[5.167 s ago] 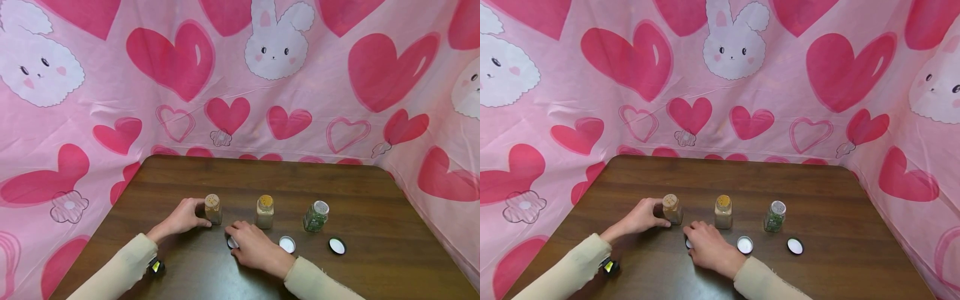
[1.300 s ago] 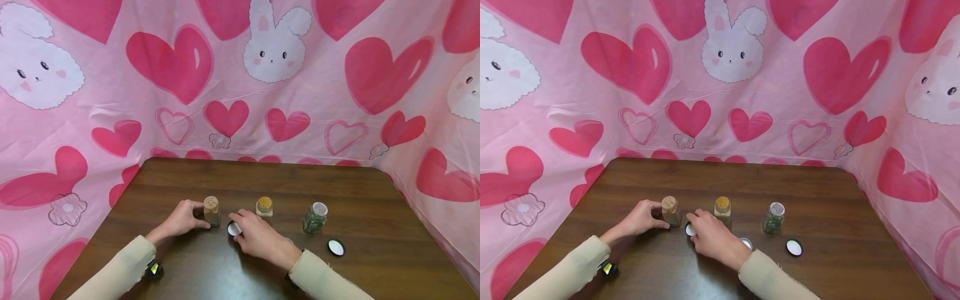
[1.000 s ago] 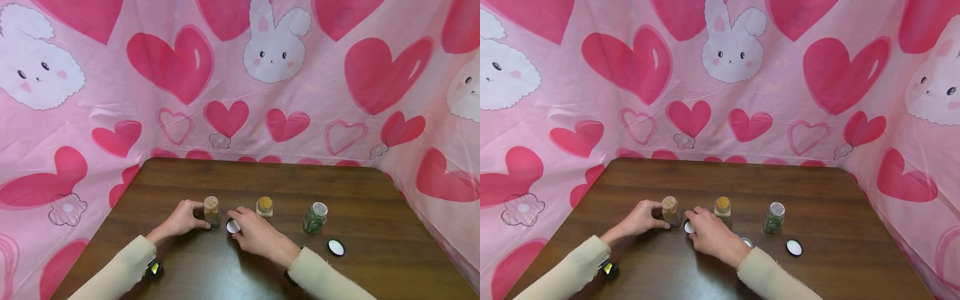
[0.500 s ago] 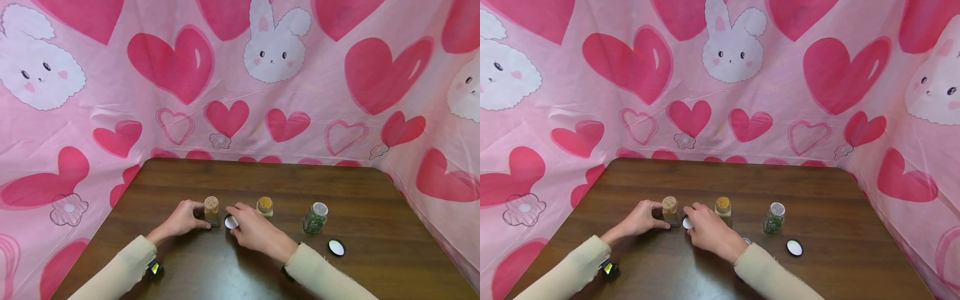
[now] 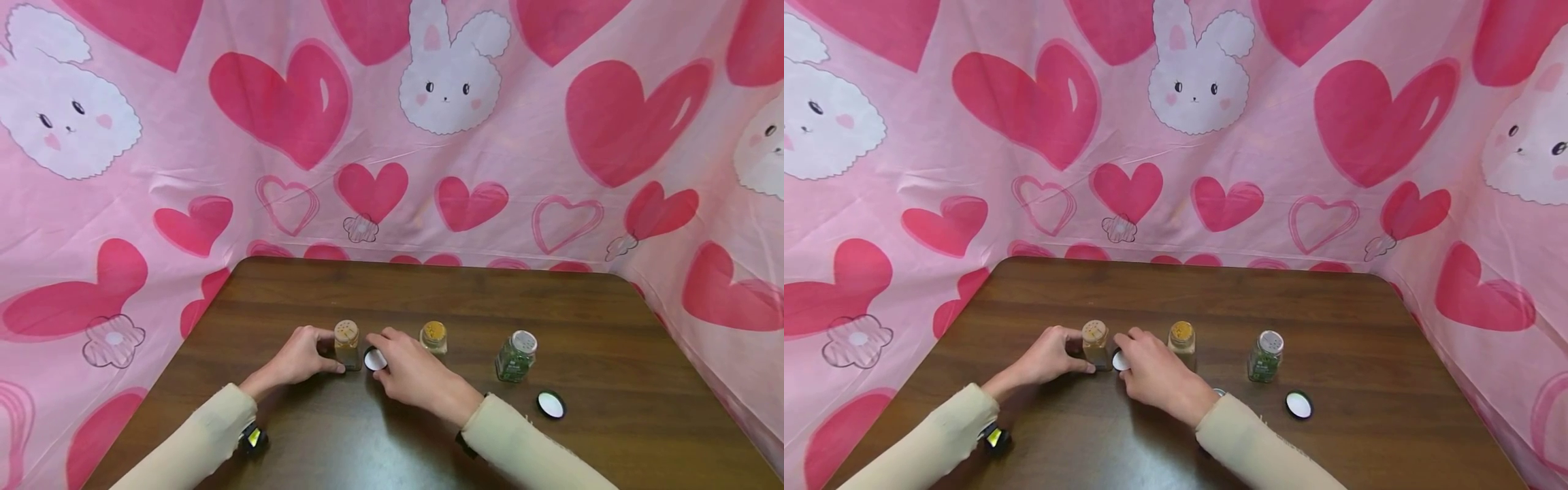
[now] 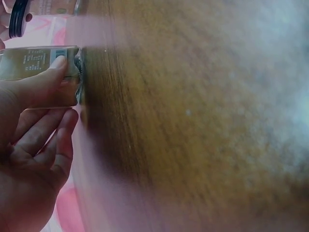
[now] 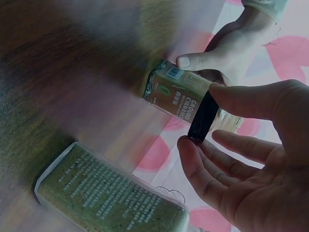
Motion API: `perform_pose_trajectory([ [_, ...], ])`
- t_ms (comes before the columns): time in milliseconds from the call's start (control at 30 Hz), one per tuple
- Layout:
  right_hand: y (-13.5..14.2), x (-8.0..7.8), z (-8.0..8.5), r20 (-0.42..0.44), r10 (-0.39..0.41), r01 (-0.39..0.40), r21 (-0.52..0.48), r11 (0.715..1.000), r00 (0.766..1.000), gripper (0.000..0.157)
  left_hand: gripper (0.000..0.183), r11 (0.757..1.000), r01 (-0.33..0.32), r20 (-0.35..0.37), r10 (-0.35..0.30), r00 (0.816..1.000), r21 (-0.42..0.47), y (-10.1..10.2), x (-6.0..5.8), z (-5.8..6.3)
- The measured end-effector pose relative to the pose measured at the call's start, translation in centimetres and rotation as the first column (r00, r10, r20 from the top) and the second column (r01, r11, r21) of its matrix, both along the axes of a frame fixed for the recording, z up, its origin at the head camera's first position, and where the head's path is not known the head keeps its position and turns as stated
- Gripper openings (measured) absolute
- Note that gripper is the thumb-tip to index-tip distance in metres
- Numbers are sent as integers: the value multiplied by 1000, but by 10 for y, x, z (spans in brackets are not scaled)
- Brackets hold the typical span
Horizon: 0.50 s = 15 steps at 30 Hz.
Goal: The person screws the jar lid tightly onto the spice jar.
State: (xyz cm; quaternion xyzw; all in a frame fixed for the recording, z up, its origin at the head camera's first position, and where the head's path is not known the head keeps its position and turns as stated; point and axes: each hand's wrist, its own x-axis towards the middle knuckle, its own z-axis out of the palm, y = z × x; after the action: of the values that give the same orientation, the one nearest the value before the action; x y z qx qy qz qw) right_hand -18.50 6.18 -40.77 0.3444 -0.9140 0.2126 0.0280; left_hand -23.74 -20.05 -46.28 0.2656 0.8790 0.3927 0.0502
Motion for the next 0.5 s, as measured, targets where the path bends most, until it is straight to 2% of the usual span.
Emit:
perform_pose_trajectory([
  [500, -1, -7, 9, -29, 5, -6, -23, 1000, 1000, 51, 36, 1000, -10, -7, 9, 1000, -10, -1, 0, 0],
])
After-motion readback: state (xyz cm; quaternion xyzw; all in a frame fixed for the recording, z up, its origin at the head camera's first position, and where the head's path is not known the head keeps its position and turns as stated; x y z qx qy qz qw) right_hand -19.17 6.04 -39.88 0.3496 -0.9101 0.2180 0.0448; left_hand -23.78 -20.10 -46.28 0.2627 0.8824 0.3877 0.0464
